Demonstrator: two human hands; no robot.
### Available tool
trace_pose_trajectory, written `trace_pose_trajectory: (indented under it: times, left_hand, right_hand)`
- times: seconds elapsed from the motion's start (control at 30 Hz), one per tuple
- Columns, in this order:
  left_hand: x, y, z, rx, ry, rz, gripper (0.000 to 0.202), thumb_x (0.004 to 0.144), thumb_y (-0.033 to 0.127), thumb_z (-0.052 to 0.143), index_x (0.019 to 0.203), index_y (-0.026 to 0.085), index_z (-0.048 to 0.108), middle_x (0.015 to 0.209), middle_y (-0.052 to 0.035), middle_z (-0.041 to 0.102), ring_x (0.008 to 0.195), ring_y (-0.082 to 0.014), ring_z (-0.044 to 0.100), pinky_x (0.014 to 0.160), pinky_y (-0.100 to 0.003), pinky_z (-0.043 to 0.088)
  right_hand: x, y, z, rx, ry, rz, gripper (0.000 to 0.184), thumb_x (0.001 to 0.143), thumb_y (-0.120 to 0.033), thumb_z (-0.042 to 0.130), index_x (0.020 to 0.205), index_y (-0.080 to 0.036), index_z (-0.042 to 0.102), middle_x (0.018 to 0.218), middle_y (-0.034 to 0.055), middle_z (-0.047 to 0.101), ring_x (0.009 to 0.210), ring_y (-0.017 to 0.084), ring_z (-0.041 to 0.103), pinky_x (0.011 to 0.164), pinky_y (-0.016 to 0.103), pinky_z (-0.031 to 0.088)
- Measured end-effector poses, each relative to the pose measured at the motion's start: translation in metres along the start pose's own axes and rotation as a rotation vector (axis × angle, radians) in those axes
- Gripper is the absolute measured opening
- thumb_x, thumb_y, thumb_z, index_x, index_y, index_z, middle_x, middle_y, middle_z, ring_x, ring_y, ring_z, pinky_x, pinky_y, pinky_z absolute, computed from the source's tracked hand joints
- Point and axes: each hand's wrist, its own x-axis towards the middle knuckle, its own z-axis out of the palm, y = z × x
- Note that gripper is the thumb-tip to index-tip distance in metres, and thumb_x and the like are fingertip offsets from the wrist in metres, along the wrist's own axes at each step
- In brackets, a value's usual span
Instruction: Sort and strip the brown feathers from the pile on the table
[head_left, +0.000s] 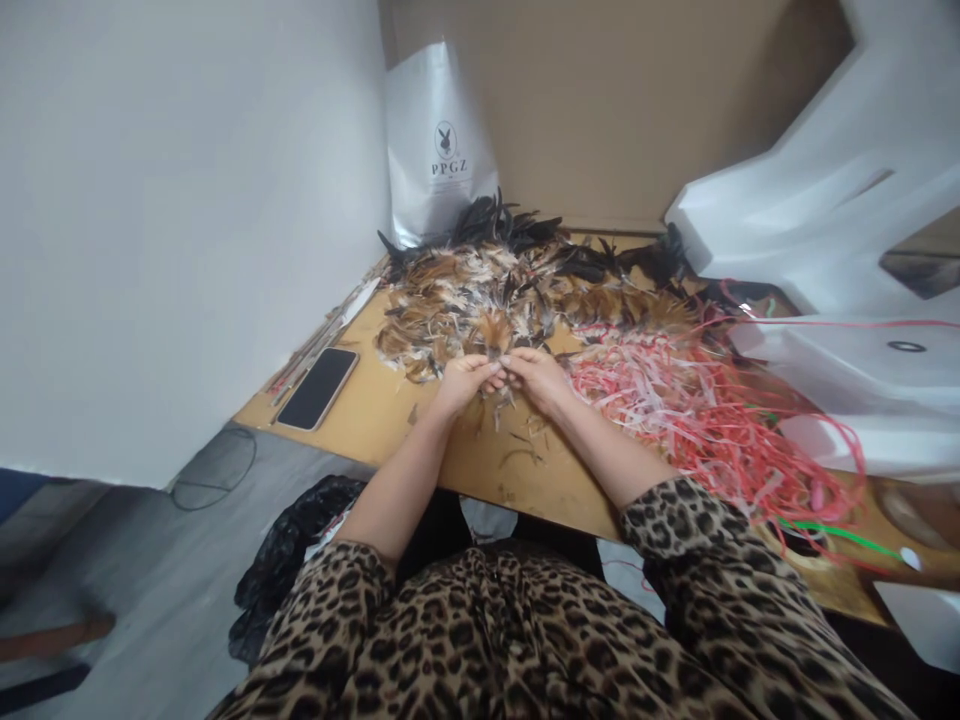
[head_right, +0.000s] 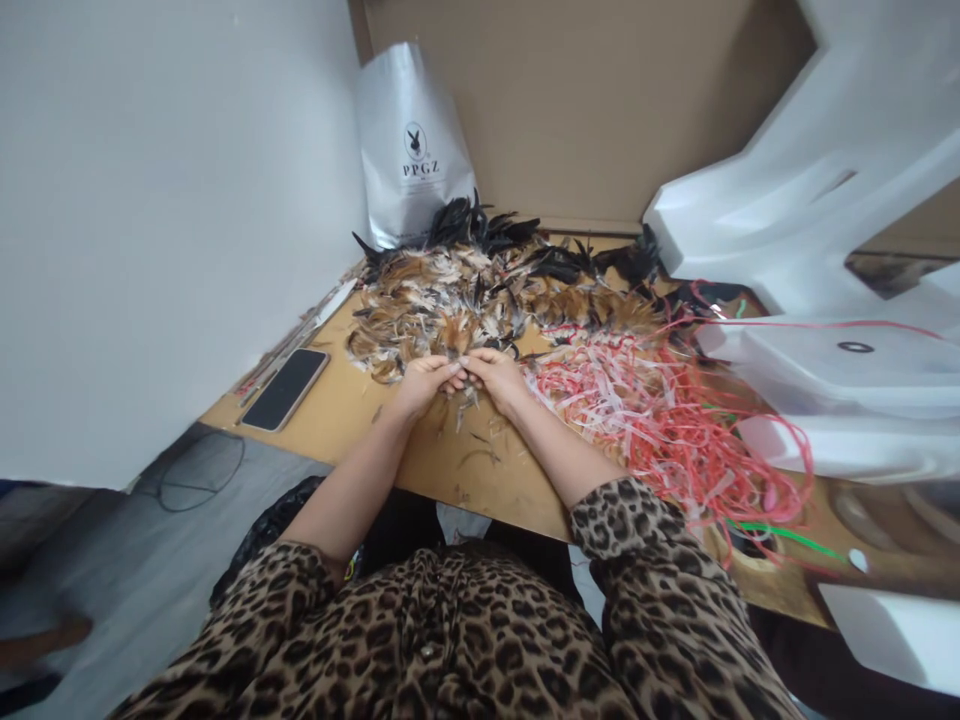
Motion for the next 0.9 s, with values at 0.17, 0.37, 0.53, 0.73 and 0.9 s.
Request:
trace_pose_trajectory:
  times: [0.17,0.37,0.53,0.73,0.9]
  left_hand:
    - [-0.003,0.002,-0.014,-0.193,0.182,0.004,0.02,0.066,0.028,0.069,0.074,0.01,0.064,0.073,-0.0062,0.068,0.056,-0.0069,0.059,0.052,-0.016,0.043]
    - [-0.003,-0.001,-0.027,-0.418,0.254,0.003,0.013,0.069,0.02,0.067,0.077,0.01,0.063,0.073,-0.0041,0.068,0.058,-0.0044,0.06,0.05,-0.013,0.042]
    - [-0.001,-0.005,-0.025,-0.421,0.209,-0.021,0.013,0.07,0.019,0.066,0.078,0.01,0.063,0.074,-0.0045,0.068,0.057,-0.0041,0.059,0.051,-0.012,0.043]
    - [-0.003,-0.005,-0.024,-0.43,0.185,-0.045,0.013,0.07,0.019,0.067,0.078,0.01,0.063,0.075,-0.0046,0.068,0.057,-0.0037,0.059,0.05,-0.012,0.042]
    - [-0.006,-0.003,-0.02,-0.398,0.146,-0.071,0.016,0.069,0.02,0.068,0.081,0.01,0.064,0.082,-0.0066,0.069,0.059,-0.004,0.059,0.051,-0.013,0.042]
  right_hand:
    - [0.006,-0.005,-0.013,-0.412,0.004,-0.172,0.023,0.06,-0.037,0.068,0.072,-0.017,0.067,0.066,0.0012,0.064,0.056,0.01,0.05,0.057,0.025,0.038]
    - [0.0,-0.007,-0.012,-1.04,-0.105,-0.264,0.014,0.069,-0.03,0.06,0.07,-0.019,0.068,0.068,0.0029,0.065,0.062,0.014,0.054,0.058,0.025,0.036]
    - [-0.011,-0.012,0.002,-1.378,-0.088,-0.299,0.011,0.069,-0.027,0.06,0.073,-0.019,0.067,0.078,0.0067,0.067,0.068,0.017,0.055,0.059,0.026,0.034]
    - [0.001,-0.011,-0.003,-0.868,-0.03,-0.219,0.012,0.067,-0.029,0.061,0.066,-0.017,0.065,0.064,0.0025,0.063,0.057,0.013,0.051,0.056,0.025,0.036]
    - [0.003,-0.023,0.0,-0.269,-0.017,-0.003,0.028,0.055,-0.04,0.072,0.062,-0.016,0.06,0.057,-0.0003,0.06,0.043,0.006,0.038,0.043,0.021,0.028]
